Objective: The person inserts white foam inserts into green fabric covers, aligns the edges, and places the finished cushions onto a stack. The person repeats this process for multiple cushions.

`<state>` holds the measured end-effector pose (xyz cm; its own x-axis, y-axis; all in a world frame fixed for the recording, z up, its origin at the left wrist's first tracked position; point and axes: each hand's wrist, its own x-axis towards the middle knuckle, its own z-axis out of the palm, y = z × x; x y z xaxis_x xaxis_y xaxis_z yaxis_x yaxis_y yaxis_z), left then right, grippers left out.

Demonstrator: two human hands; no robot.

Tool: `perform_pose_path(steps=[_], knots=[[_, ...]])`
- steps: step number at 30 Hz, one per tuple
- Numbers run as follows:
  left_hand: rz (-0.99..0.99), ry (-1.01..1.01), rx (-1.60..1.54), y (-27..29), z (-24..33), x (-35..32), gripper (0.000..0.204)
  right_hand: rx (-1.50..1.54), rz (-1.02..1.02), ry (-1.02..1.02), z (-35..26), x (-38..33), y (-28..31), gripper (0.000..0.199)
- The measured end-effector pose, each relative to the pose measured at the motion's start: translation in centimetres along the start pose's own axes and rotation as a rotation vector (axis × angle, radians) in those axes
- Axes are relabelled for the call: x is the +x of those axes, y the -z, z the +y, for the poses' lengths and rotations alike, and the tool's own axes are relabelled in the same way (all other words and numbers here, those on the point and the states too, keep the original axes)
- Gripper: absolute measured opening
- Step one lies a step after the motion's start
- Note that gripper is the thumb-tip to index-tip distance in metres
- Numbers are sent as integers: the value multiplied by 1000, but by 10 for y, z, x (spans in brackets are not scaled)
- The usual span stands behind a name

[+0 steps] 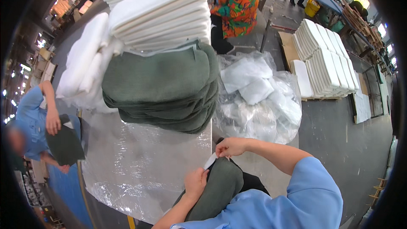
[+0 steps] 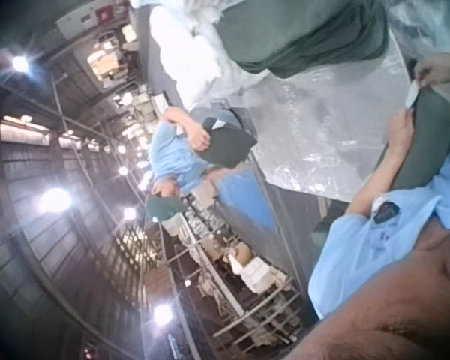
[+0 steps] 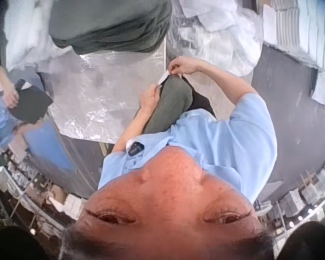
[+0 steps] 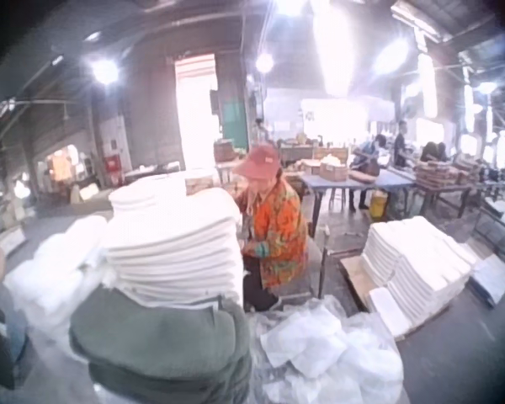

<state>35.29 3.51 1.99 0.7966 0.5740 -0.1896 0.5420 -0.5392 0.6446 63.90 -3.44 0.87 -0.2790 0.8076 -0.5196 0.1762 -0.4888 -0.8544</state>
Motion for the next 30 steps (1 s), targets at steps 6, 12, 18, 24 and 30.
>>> perform_pose_path(steps=[6, 12, 18, 24, 30], knots=[[109, 4, 42, 11, 0, -14, 31, -200, -24, 2, -30, 9, -8, 16], [288, 52, 7, 26, 0, -20, 33, -191, 115, 102, -62, 11, -18, 15], [230, 92, -35, 28, -12, 4, 32, -50, 48, 18, -37, 46, -7, 13], [83, 197, -201, 21, -5, 14, 32, 207, -263, -95, -20, 46, 17, 13], [61, 246, -130, 48, 10, 23, 30, 157, -129, 39, -27, 45, 18, 16]])
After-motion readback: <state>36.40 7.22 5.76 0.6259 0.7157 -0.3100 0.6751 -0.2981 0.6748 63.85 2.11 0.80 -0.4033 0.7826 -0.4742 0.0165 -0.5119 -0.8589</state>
